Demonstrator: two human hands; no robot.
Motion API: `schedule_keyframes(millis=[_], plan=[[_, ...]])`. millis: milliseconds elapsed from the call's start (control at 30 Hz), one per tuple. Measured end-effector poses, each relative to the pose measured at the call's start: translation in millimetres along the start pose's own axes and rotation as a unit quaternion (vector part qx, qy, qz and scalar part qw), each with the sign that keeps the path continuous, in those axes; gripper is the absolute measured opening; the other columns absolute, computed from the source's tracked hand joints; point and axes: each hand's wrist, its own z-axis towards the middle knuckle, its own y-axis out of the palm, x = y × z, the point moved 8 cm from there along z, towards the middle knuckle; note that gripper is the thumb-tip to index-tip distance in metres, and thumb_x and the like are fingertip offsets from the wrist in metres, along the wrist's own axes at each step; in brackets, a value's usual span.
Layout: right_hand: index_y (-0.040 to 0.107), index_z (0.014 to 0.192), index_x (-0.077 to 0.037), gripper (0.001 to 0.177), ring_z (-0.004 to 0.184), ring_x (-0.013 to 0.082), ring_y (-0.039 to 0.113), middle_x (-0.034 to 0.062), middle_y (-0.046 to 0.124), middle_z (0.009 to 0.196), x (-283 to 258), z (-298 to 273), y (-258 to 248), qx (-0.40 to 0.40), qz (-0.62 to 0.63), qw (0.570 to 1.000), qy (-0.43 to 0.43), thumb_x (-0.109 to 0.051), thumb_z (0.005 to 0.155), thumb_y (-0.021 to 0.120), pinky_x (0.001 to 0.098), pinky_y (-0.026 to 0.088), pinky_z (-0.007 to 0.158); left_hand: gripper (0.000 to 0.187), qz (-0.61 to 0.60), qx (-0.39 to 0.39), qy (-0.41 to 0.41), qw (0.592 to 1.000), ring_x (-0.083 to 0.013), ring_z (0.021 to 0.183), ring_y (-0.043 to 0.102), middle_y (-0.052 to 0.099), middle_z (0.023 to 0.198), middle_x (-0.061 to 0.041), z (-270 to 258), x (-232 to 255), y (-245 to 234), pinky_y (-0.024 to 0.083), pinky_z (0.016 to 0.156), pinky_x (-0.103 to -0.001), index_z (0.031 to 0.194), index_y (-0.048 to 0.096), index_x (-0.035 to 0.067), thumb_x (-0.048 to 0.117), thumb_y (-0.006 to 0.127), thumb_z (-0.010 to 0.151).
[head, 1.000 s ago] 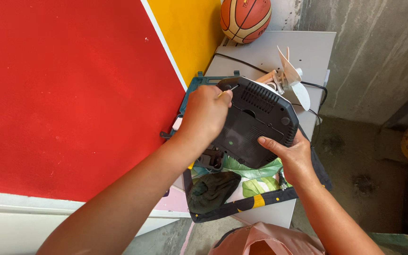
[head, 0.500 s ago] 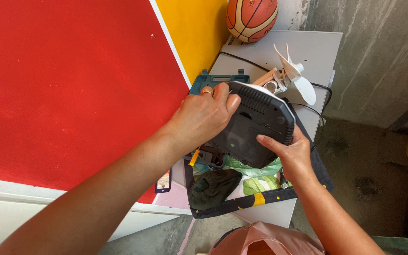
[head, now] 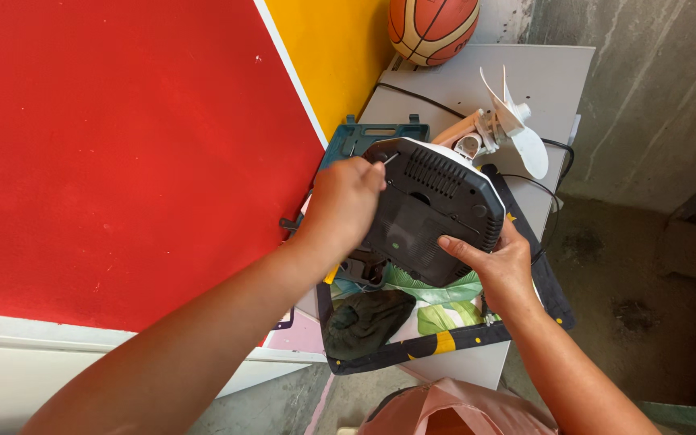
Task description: The person uses a screwdriver to unscrew the base of a small white electric fan. They hold the fan with one hand and turn the screwdriver with the other, working on the black plastic base while the fan rests on a patterned mat.
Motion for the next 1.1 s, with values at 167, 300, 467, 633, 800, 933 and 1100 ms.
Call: schedule_keyframes(millis=[167,300,467,633,800,933,1100], plan=[[0.067,0.120,0.001,0.048,0.095,0.0192,0.072,0.0123,0.075,0.109,-7,-1,2,0.004,-0.026,1.000,-0.011,-0.003,0.076,0.085,0.0336,0.060,0.084,0.034,-0.161,-0.053,-0.295,0.941,-0.0270,0.052,0.048,0.050,0.065,-0.010,-10,-48,20,0.038,0.050,-0.042,0.097,0.070,-0.005,0.026,0.058,0.106],[0.066,0.123,-0.001,0.051,0.095,0.0179,0.073,0.0107,0.076,0.110,-11,1,2,0.007,-0.015,1.000,-0.026,-0.003,0.075,0.084,0.0331,0.061,0.084,0.034,0.181,0.034,0.135,0.974,-0.0270,0.063,0.062,0.060,0.077,-0.011,-13,35,-15,0.052,0.055,-0.042,0.104,0.053,-0.004,0.018,0.068,0.084],[0.067,0.123,0.000,0.052,0.095,0.0191,0.074,0.0114,0.076,0.110,-9,5,-4,0.008,0.001,1.000,-0.026,-0.002,0.074,0.084,0.0337,0.062,0.084,0.019,0.395,-0.041,0.289,0.871,-0.0226,0.076,0.061,0.055,0.091,-0.013,-16,55,-12,0.053,0.057,-0.033,0.103,0.056,-0.001,0.004,0.066,0.087],[0.067,0.122,0.000,0.053,0.092,0.0202,0.074,0.0121,0.076,0.108,-3,6,-6,0.015,-0.021,1.000,-0.001,-0.002,0.073,0.085,0.0342,0.063,0.082,0.017,0.533,-0.033,0.370,0.760,-0.0143,0.070,0.058,0.052,0.082,-0.005,-25,65,-7,0.047,0.049,-0.025,0.093,0.063,0.000,0.010,0.065,0.079],[0.067,0.123,0.001,0.053,0.094,0.0195,0.073,0.0123,0.076,0.110,2,6,-5,0.007,-0.028,1.000,-0.013,-0.001,0.073,0.085,0.0338,0.061,0.083,0.016,0.532,-0.007,0.341,0.775,-0.0114,0.056,0.055,0.051,0.071,-0.002,-27,58,0,0.043,0.041,-0.027,0.086,0.063,0.003,0.016,0.064,0.095],[0.066,0.123,0.001,0.053,0.096,0.0189,0.073,0.0120,0.075,0.112,3,7,-3,-0.007,-0.001,1.000,-0.027,-0.001,0.073,0.085,0.0339,0.062,0.084,0.031,0.377,-0.026,0.154,0.913,-0.0252,0.056,0.059,0.057,0.067,-0.010,-15,31,0,0.048,0.050,-0.039,0.082,0.062,0.005,0.026,0.058,0.106],[0.066,0.124,0.001,0.055,0.095,0.0189,0.073,0.0119,0.075,0.112,2,5,-1,0.010,-0.028,0.999,-0.024,-0.002,0.073,0.085,0.0334,0.062,0.083,0.044,-0.057,-0.054,-0.260,0.962,-0.0339,0.066,0.066,0.065,0.068,-0.023,-7,-43,9,0.051,0.066,-0.046,0.076,0.068,0.000,0.032,0.055,0.103]])
